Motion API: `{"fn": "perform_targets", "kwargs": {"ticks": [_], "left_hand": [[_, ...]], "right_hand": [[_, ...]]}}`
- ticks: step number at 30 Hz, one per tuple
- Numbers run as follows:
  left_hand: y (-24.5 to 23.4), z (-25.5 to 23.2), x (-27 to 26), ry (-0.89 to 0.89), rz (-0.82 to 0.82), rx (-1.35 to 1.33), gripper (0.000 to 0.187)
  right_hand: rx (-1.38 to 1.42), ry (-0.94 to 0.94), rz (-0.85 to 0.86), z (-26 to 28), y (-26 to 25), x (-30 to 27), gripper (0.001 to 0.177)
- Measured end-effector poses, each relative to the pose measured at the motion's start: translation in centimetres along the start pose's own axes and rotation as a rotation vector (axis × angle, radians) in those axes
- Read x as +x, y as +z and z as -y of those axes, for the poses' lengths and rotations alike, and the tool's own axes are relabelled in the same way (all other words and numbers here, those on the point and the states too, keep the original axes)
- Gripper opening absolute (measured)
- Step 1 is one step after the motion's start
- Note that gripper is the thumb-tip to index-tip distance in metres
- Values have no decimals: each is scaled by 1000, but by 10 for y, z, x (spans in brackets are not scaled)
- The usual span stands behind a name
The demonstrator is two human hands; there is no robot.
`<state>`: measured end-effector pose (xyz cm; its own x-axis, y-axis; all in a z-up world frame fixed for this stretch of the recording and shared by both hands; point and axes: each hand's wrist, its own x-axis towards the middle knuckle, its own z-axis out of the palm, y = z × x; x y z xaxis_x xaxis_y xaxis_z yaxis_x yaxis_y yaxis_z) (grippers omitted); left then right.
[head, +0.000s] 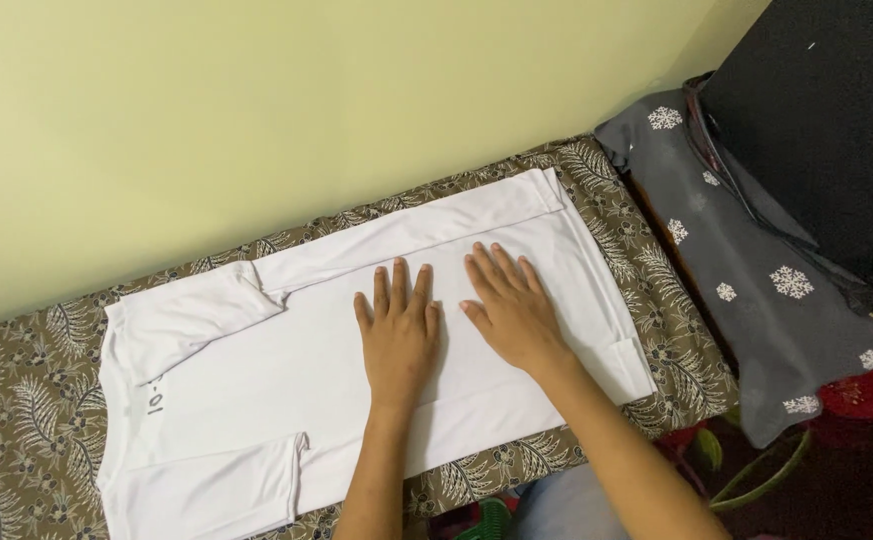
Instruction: The person folds a white t-shirt on a patterned ironing board. They smooth the fabric, fold the sleeves inward, and fold the shirt in half multiple times to create a compact rectangle.
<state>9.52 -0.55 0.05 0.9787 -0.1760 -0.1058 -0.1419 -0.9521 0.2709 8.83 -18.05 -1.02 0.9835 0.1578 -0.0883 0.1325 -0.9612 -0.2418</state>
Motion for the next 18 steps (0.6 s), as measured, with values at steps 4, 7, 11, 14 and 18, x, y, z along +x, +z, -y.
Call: {"fn": "perform_targets", "kwargs": {"ticks": [4, 7, 11, 14, 18], "left_hand": [[-1, -1, 1, -6, 12, -12, 54], [1, -1, 0, -19, 24, -5, 54], [0, -3, -2, -15, -6, -29, 54], [-2, -4, 0, -22, -3, -29, 54], [2, -2, 0, -15, -16, -9, 54]], "right_hand": [[-39, 46, -31, -33, -1, -1, 63], [-72, 108, -50, -53, -11, -5, 67], [-61, 200, -46, -76, -21, -14, 67], [-51, 261, -66, -87, -29, -15, 68], [-41, 342, -107, -103, -27, -20, 64]]}}
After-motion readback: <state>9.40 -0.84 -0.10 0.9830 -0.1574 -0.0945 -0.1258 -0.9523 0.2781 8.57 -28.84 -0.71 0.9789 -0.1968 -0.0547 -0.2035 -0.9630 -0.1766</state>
